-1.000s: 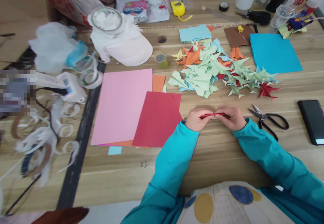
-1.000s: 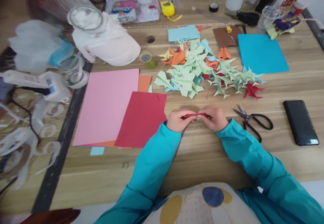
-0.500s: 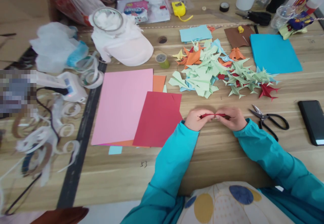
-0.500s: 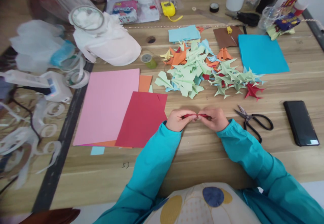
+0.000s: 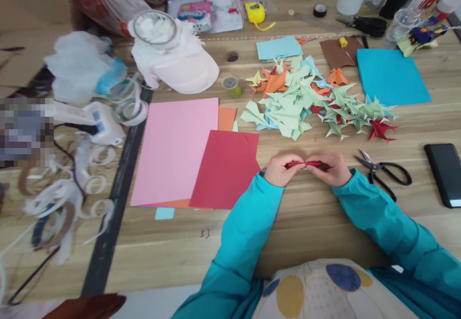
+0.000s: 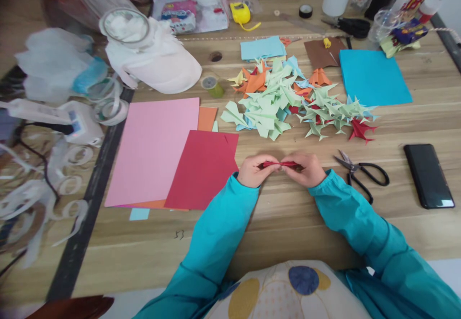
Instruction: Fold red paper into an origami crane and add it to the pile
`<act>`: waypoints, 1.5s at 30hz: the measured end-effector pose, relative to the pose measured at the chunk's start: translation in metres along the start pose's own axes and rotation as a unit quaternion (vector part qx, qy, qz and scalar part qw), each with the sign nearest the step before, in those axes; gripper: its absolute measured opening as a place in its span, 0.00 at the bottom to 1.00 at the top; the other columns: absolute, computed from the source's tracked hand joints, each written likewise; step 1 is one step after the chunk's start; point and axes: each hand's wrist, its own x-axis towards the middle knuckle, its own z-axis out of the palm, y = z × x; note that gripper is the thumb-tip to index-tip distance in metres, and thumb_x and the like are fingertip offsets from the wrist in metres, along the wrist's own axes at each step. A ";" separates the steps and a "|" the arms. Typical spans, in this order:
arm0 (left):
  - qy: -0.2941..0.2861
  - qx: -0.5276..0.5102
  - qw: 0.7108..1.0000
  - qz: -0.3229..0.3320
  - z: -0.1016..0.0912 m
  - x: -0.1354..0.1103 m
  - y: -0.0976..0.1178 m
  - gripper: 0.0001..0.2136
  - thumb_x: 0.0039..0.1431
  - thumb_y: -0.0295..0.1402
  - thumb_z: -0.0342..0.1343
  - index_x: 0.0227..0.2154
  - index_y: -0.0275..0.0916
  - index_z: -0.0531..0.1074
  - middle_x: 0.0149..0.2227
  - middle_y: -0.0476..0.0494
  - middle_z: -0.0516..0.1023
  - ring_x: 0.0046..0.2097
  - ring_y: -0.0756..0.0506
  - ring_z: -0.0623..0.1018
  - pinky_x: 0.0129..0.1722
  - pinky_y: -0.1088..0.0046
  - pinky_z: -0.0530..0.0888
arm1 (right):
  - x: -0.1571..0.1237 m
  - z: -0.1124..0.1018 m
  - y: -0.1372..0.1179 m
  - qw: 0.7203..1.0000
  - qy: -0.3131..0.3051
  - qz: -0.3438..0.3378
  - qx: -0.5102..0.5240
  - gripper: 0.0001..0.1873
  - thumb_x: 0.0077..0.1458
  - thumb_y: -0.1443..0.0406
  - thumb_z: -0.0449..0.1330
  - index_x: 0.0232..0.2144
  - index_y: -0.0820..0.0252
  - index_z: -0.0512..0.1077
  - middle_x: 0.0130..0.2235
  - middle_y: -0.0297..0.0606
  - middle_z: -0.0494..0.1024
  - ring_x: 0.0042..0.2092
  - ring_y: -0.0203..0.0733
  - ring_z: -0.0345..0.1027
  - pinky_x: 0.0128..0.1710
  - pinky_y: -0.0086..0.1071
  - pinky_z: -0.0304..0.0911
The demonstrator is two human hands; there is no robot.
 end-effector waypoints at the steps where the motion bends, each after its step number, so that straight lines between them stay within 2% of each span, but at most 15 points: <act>1: -0.001 0.000 1.000 -0.004 0.000 0.000 0.000 0.06 0.49 0.33 0.57 0.25 0.35 0.72 0.23 0.46 0.76 0.25 0.51 0.75 0.28 0.77 0.72 | 0.000 0.000 0.000 1.000 -0.005 -0.001 0.000 0.09 0.51 0.62 0.56 0.32 0.61 0.73 0.28 0.39 0.75 0.27 0.34 0.66 0.27 0.27 0.60; 7: -0.014 -0.031 0.999 -0.028 0.000 0.000 0.000 0.05 0.49 0.32 0.56 0.25 0.35 0.73 0.24 0.46 0.77 0.26 0.51 0.76 0.28 0.78 0.73 | 0.000 0.000 0.000 1.000 -0.007 0.004 -0.003 0.08 0.51 0.63 0.56 0.30 0.60 0.73 0.26 0.37 0.74 0.26 0.33 0.64 0.25 0.26 0.59; 13: 0.018 -0.026 0.999 -0.027 0.002 -0.001 0.001 0.07 0.46 0.33 0.59 0.27 0.34 0.73 0.25 0.44 0.77 0.27 0.49 0.76 0.29 0.76 0.74 | 0.000 -0.001 0.000 1.000 0.015 0.018 0.000 0.08 0.51 0.63 0.56 0.30 0.60 0.73 0.26 0.37 0.74 0.26 0.34 0.65 0.26 0.27 0.60; 20: 0.028 -0.067 0.995 -0.070 0.003 -0.002 -0.005 0.10 0.45 0.34 0.60 0.30 0.33 0.73 0.25 0.44 0.77 0.27 0.48 0.77 0.29 0.75 0.75 | 0.000 0.000 0.001 0.999 0.028 0.013 0.022 0.08 0.51 0.63 0.57 0.30 0.62 0.73 0.26 0.38 0.75 0.27 0.34 0.67 0.28 0.27 0.62; 28: 0.029 -0.095 0.991 -0.090 0.000 -0.001 -0.004 0.08 0.46 0.34 0.60 0.26 0.33 0.73 0.23 0.44 0.77 0.27 0.49 0.77 0.29 0.76 0.74 | -0.001 0.000 0.002 0.998 0.037 0.033 0.045 0.08 0.50 0.63 0.58 0.31 0.61 0.73 0.27 0.38 0.75 0.28 0.35 0.68 0.28 0.27 0.64; 45: -0.012 -0.067 0.994 -0.086 -0.006 -0.001 -0.005 0.11 0.51 0.38 0.54 0.28 0.34 0.74 0.26 0.43 0.78 0.30 0.48 0.77 0.33 0.74 0.74 | -0.002 0.001 0.004 0.997 0.042 0.046 0.052 0.09 0.50 0.62 0.58 0.32 0.60 0.74 0.28 0.38 0.76 0.29 0.36 0.69 0.29 0.28 0.65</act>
